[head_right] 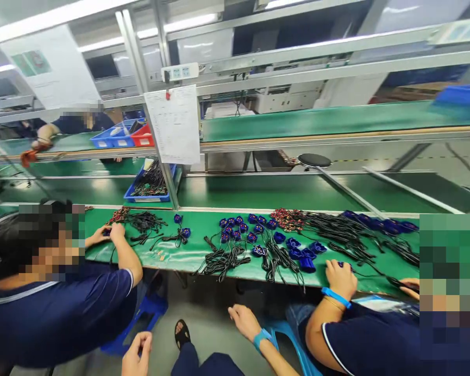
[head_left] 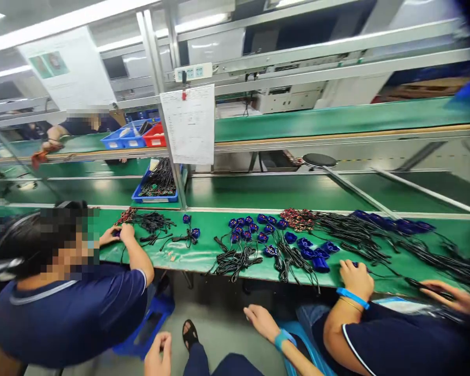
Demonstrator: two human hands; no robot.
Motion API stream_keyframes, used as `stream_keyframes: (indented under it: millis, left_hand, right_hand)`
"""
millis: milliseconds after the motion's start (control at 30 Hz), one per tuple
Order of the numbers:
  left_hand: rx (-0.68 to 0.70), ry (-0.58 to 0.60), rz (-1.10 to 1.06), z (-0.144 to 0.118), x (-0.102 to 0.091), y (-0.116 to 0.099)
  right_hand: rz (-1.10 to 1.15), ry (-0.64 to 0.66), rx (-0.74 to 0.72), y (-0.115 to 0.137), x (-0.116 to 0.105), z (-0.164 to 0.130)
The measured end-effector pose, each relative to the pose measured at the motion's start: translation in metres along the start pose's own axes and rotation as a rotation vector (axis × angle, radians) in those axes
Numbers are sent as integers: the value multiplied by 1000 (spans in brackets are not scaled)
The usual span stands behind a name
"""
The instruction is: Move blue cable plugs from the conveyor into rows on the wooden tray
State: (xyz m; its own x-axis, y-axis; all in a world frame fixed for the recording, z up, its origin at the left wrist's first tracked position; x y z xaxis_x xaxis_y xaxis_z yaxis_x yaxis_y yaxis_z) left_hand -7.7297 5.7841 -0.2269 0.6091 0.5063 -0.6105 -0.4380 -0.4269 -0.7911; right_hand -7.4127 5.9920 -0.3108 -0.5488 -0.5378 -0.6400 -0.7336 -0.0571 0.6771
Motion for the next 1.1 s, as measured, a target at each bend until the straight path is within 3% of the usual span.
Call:
stream_keyframes:
  millis: [133, 333, 500, 600, 733, 867, 1000, 1100]
  left_hand:
    - [159, 233, 13, 99, 34, -36]
    - [444, 324, 114, 241, 99, -94]
    - [534, 341, 316, 366, 166, -138]
    - [541, 345, 471, 418, 208, -155]
    - [501, 406, 683, 449, 244, -157]
    - [528, 504, 825, 456, 244, -146]
    - [587, 555, 881, 461, 218, -134]
    - [697, 607, 894, 463, 200, -117]
  right_hand:
    - [121, -89, 172, -5, 13, -22]
    - [352, -336, 279, 22, 26, -18]
    - [329, -473, 246, 36, -4, 14]
    - [248, -500, 188, 39, -40, 57]
    - [63, -554, 146, 43, -98, 131]
    - [-201, -429, 79, 49, -139, 193]
    - [-401, -214, 14, 50, -141, 228]
    - [-442, -166, -18, 53, -132, 246]
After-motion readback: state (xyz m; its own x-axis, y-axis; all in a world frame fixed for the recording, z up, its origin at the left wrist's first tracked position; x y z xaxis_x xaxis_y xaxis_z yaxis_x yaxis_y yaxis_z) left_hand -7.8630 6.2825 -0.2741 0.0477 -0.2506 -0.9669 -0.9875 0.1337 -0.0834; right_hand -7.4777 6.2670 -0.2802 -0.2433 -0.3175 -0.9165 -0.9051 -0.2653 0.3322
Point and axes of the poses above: each hand's wrist, its own z-axis towards the middle knuckle, its own x-axis out of the palm, y = z × x, the point moved 1 cm from there along z, towards the middle knuckle, and after that the axes turned 1 degree about -z, right-handed, at the moved point
